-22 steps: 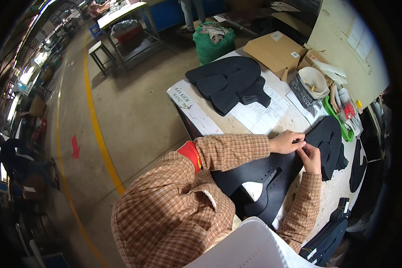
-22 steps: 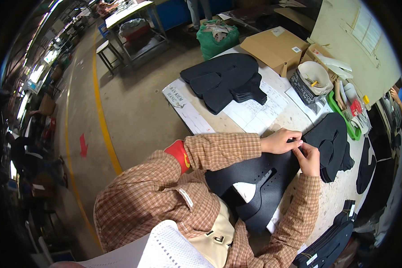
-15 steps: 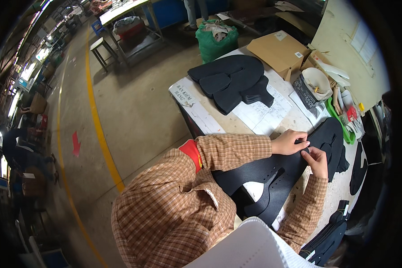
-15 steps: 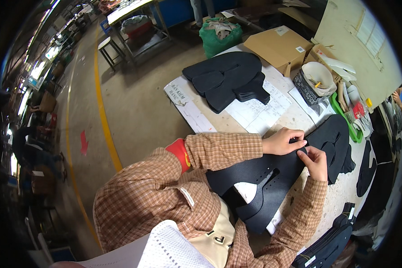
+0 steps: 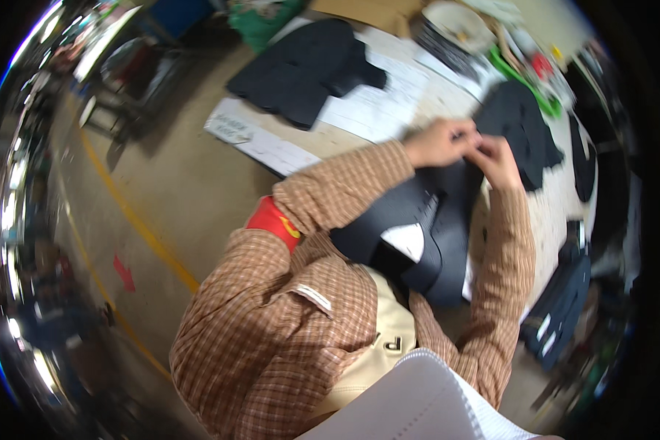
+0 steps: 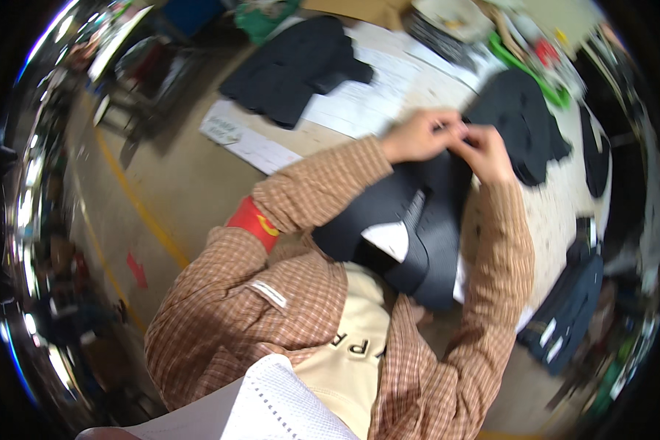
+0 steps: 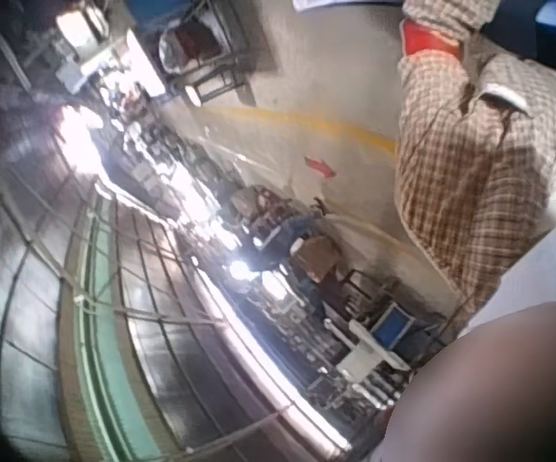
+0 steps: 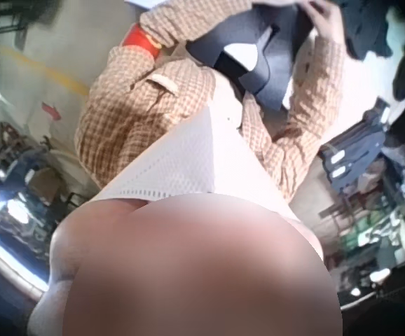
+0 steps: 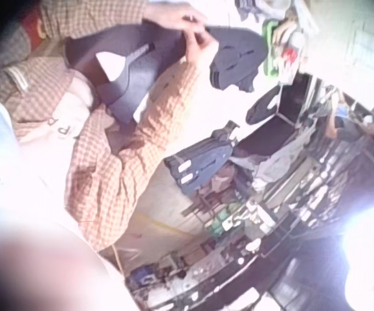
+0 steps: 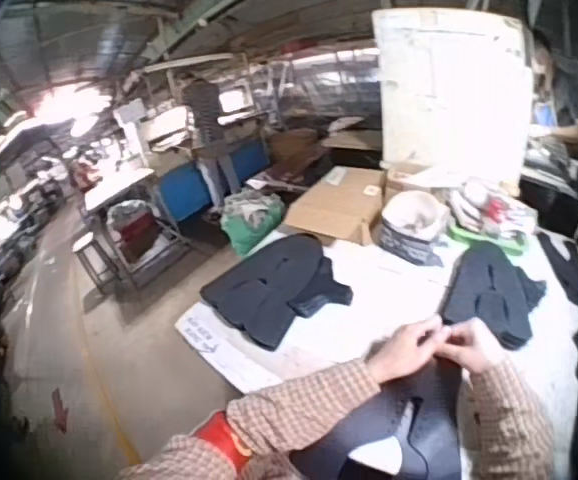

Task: The person picks up black leather shoe parts from a table, unfolds them, and inspects the edges and surfaces by hand. They place the parts back on the table and repeat the process with additional pieces.

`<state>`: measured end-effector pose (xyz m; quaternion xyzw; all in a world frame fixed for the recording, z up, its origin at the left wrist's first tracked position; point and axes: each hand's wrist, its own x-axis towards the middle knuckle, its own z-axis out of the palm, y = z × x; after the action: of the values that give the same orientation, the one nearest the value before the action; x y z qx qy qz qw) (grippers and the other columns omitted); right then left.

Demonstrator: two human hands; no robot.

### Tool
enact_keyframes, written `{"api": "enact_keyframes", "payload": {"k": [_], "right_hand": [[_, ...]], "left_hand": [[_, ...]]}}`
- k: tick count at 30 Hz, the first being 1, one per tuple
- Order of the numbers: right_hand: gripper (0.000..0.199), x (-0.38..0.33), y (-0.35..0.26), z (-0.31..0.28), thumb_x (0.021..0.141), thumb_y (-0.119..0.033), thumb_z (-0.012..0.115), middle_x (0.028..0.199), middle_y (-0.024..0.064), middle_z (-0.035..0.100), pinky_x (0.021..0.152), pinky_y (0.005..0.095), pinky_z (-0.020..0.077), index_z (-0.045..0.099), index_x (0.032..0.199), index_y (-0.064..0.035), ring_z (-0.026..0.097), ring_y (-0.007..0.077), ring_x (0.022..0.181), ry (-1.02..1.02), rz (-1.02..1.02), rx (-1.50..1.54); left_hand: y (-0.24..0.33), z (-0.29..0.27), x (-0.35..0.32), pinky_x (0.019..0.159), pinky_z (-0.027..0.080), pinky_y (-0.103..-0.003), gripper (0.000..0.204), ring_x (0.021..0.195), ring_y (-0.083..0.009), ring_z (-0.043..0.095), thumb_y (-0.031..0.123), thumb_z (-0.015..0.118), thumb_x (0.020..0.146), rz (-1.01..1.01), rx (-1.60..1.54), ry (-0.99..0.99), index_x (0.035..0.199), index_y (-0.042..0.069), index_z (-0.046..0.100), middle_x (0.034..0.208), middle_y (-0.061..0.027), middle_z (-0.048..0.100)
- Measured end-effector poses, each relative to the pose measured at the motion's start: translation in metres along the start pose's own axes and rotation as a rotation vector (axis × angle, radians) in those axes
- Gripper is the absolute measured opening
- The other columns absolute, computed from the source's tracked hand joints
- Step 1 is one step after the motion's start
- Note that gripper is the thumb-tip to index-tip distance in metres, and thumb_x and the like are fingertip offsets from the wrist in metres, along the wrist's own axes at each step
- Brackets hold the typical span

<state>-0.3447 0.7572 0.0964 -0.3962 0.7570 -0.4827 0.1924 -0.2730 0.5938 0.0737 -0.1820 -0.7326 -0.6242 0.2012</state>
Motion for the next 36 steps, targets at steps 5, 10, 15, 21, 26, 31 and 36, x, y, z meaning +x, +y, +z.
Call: {"api": "enact_keyframes", "payload": {"k": [5, 10, 15, 21, 26, 31, 36], "right_hand": [[0.021, 0.003, 0.004, 0.012, 0.085, -0.016, 0.067, 0.078, -0.0041, 0.063, 0.065, 0.0192, 0.0445, 0.069, 0.095, 0.0023, 0.051, 0.0018, 0.073, 0.016, 0.053, 0.218], [0.022, -0.004, -0.002, 0.02, 0.081, -0.024, 0.072, 0.063, -0.0054, 0.061, 0.049, 0.0171, 0.0377, 0.071, 0.076, -0.0027, 0.047, 0.0009, 0.052, 0.029, 0.237, 0.185], [0.028, -0.02, 0.0, 0.031, 0.079, -0.025, 0.074, 0.074, 0.0046, 0.068, 0.059, 0.0205, 0.0496, 0.07, 0.085, 0.0019, 0.061, 0.0089, 0.061, 0.011, 0.208, 0.329], [0.034, -0.045, -0.002, 0.039, 0.075, -0.026, 0.077, 0.079, 0.0076, 0.069, 0.064, 0.0236, 0.0521, 0.068, 0.09, 0.0039, 0.064, 0.0123, 0.066, -0.033, 0.297, 0.368], [0.037, -0.07, -0.013, 0.047, 0.078, -0.022, 0.075, 0.086, 0.0101, 0.069, 0.068, 0.024, 0.0529, 0.065, 0.098, 0.0071, 0.065, 0.0133, 0.071, -0.048, 0.295, 0.443], [0.034, -0.097, -0.019, 0.057, 0.08, -0.02, 0.073, 0.087, 0.0093, 0.069, 0.068, 0.0228, 0.0517, 0.063, 0.098, 0.0081, 0.064, 0.0113, 0.073, -0.057, 0.354, 0.517], [0.028, -0.123, -0.024, 0.061, 0.081, -0.021, 0.072, 0.076, 0.0035, 0.066, 0.058, 0.0213, 0.0467, 0.066, 0.087, 0.0059, 0.058, 0.0063, 0.065, -0.113, 0.367, 0.53]], "left_hand": [[-0.007, -0.006, 0.004, 0.064, 0.04, -0.022, 0.024, 0.068, -0.0063, 0.047, 0.02, 0.06, 0.09, -0.014, 0.039, 0.072, 0.074, 0.003, 0.055, 0.067, 0.0012, 0.052], [-0.014, -0.011, 0.007, 0.06, 0.04, -0.025, 0.029, 0.061, -0.0085, 0.044, 0.024, 0.063, 0.088, 0.02, 0.209, 0.137, 0.07, 0.003, 0.052, 0.061, -0.002, 0.049], [-0.022, -0.015, 0.006, 0.066, 0.046, -0.028, 0.014, 0.072, -0.0147, 0.055, 0.01, 0.06, 0.085, -0.14, 0.245, 0.107, 0.094, -0.001, 0.058, 0.08, -0.0111, 0.059], [-0.027, -0.017, 0.007, 0.063, 0.045, -0.026, 0.017, 0.068, -0.009, 0.051, 0.015, 0.061, 0.088, -0.168, 0.181, 0.187, 0.088, -0.002, 0.059, 0.074, -0.0034, 0.058], [-0.031, -0.019, 0.009, 0.062, 0.043, -0.024, 0.014, 0.068, -0.0069, 0.049, 0.013, 0.06, 0.088, -0.172, 0.18, 0.167, 0.089, -0.001, 0.059, 0.073, -0.0006, 0.056], [-0.038, -0.019, 0.01, 0.063, 0.042, -0.023, 0.014, 0.068, -0.0063, 0.048, 0.013, 0.06, 0.089, -0.197, 0.146, 0.143, 0.091, -0.001, 0.06, 0.074, 0.0011, 0.056], [-0.045, -0.019, 0.009, 0.063, 0.043, -0.024, 0.016, 0.07, -0.0072, 0.05, 0.014, 0.06, 0.089, -0.2, 0.134, 0.149, 0.094, -0.002, 0.06, 0.076, -0.0008, 0.058]]}}
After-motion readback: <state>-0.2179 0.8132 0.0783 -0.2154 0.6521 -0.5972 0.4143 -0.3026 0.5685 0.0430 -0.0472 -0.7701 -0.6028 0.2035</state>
